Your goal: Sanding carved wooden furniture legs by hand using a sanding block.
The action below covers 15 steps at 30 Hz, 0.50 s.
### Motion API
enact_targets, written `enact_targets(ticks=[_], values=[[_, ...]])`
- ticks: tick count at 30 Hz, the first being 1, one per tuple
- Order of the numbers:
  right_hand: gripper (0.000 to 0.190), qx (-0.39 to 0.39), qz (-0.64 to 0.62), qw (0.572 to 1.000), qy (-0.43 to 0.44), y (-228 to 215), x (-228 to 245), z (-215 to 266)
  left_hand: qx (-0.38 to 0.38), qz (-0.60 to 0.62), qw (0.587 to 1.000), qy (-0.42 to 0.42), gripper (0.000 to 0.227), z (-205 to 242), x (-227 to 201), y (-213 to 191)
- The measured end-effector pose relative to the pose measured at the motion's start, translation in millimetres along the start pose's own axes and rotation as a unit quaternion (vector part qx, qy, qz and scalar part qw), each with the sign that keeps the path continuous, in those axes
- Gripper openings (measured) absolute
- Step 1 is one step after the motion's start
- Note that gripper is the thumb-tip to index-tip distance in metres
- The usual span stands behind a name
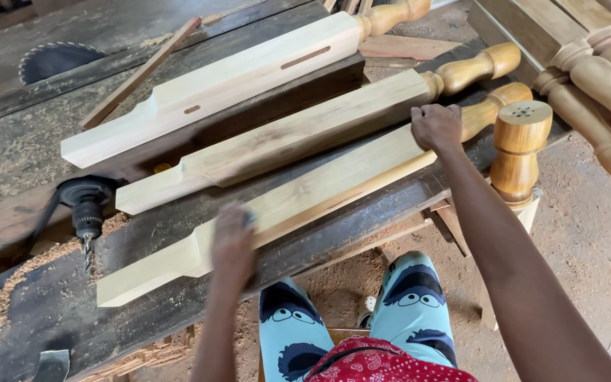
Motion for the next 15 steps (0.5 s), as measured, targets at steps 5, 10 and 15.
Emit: enact_targets(ticks=[5, 10, 15], values=[[0.063, 0.042, -0.026, 0.998, 0.034, 2, 0, 4, -0.086, 0.08, 0.989, -0.087, 0.053, 45, 61, 28], [0.055, -0.138, -0.124, 0.983, -0.008, -32, -4, 15, -0.108, 0.137, 0.985, 0.014, 0.05, -42, -54, 5], [0.057, -0.243, -0.343, 0.906, -0.037, -44, -16, 25, -0.134, 0.118, 0.965, 0.194, 0.033, -160, -240, 7]])
Point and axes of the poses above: each hand's wrist, its own z-axis away from the middle knuckle, its own y-axis out of the palm, x = y × z, the point moved 10 cm from there along -z, towards the middle knuckle, and after that the axes turned 3 degrees about -y, right-handed, at the moved point
